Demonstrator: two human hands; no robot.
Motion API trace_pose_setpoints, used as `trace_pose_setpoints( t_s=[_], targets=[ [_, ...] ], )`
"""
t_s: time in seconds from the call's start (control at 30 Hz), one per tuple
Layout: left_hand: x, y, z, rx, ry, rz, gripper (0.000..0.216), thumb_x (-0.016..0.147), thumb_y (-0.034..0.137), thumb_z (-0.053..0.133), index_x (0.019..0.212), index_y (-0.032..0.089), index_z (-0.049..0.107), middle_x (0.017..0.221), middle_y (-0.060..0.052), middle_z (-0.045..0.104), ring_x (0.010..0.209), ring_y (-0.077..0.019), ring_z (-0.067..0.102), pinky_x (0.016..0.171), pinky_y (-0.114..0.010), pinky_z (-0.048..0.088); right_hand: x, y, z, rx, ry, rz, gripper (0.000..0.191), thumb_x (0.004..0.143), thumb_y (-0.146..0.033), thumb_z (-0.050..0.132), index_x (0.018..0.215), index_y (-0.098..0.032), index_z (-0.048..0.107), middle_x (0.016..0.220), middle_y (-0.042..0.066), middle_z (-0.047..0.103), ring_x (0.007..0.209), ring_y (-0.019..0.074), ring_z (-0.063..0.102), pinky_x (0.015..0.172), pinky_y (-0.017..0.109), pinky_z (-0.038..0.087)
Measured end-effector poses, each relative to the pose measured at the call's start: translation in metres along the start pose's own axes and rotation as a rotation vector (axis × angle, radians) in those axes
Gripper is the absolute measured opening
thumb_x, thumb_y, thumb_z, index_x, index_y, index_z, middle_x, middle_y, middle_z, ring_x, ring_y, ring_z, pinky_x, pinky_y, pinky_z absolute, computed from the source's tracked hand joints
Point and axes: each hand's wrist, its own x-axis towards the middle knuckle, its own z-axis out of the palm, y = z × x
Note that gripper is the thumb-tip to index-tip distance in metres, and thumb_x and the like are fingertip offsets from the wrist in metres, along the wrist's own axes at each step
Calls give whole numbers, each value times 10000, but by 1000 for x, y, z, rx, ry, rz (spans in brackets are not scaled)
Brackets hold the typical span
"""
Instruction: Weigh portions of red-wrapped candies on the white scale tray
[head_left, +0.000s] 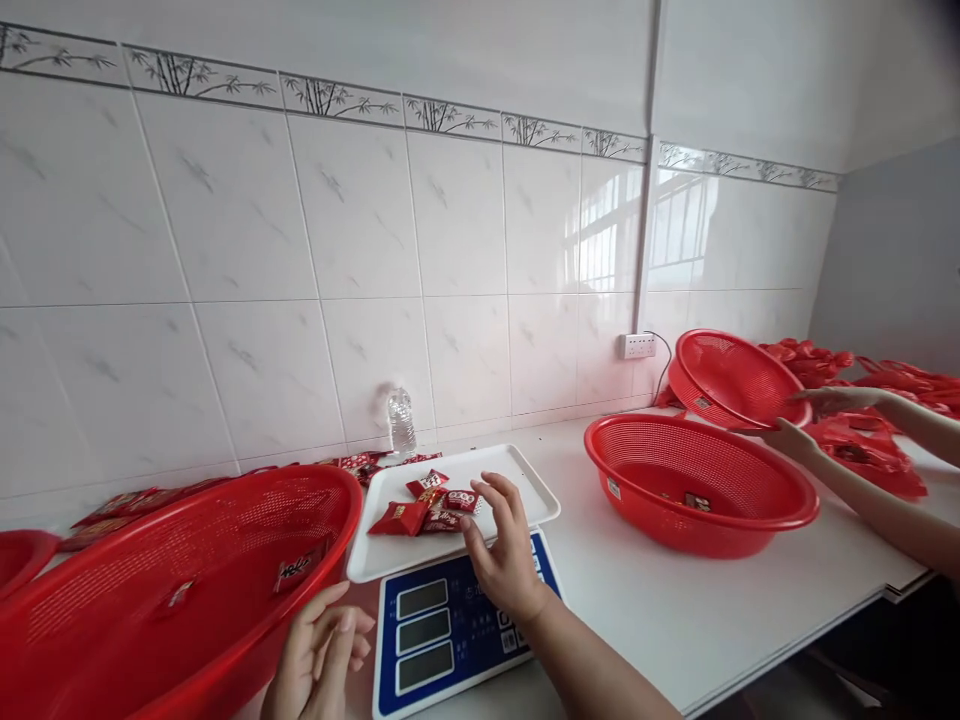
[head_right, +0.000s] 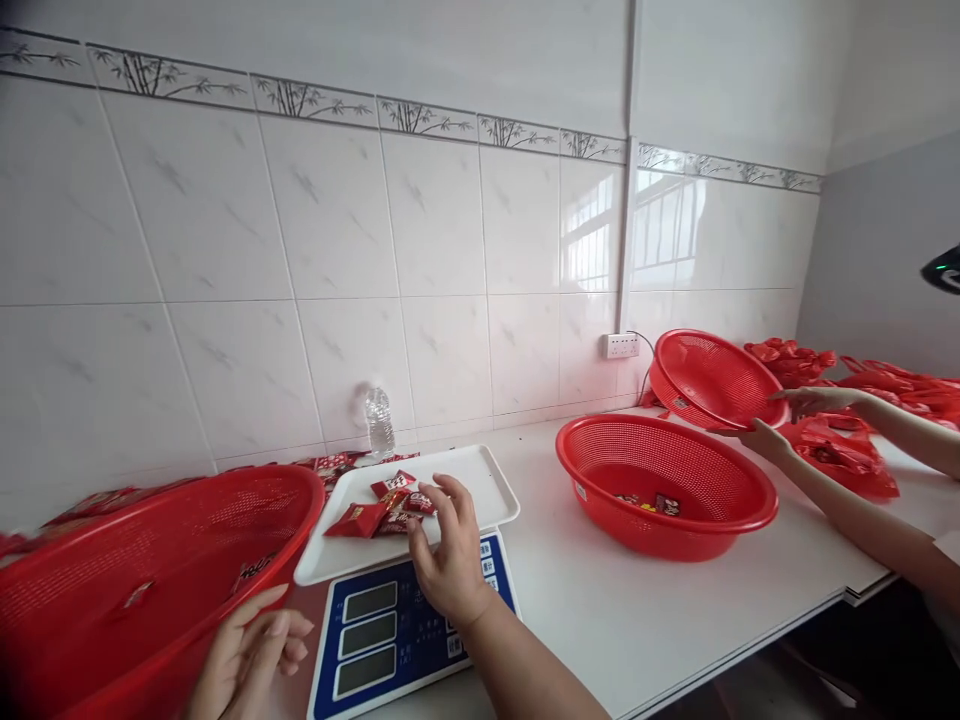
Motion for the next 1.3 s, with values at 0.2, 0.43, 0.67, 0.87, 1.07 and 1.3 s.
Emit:
trace_pose_setpoints(
  t_s=[0.2,0.43,0.67,0.87,1.07,1.3],
  targets=[
    [-9,0,1,-7,-56,7,397,888,505,523,1140,200,495,754,-18,642,641,-158,601,600,-260,540,-2,-3,-3,-25,-19,17,358,912,-192,508,1263,-262,494,1281,104,470,1217,226,470,995,432,456],
    [-14,9,3,-54,-111,-18,360,917,464,484,1155,194,483,732,-3,625,656,-153,595,625,-262,518,-3,-3,-3,-166,-262,89,266,935,-270,469,1182,-239,564,1220,91,548,1164,216,496,986,400,434],
    [-17,9,3,-94,-150,-37,327,930,441,463,1150,200,486,743,6,604,643,-147,574,639,-277,511,26,0,5,-311,-636,204,339,876,-313,519,1197,-235,598,1194,79,620,1149,256,512,935,395,435],
    [-17,5,2,-118,-180,-29,347,921,446,467,1165,200,489,762,-5,615,698,-166,604,668,-291,519,49,4,17,-351,-894,264,425,799,-360,591,1214,-271,604,1206,51,631,1089,225,578,858,303,441],
    [-17,4,1,-97,-190,-27,367,917,464,459,1160,192,500,753,-16,619,699,-181,622,656,-301,519,48,1,21,-450,-927,348,402,817,-307,543,1209,-234,596,1167,91,629,1037,247,600,800,311,426],
    [-18,6,2,-119,-178,-19,385,905,482,480,1157,193,521,769,-25,633,729,-191,641,643,-298,520,49,-5,33,-435,-953,331,665,856,-512,523,1454,-293,332,1475,109,383,1324,274,393,979,419,376]
  ],
)
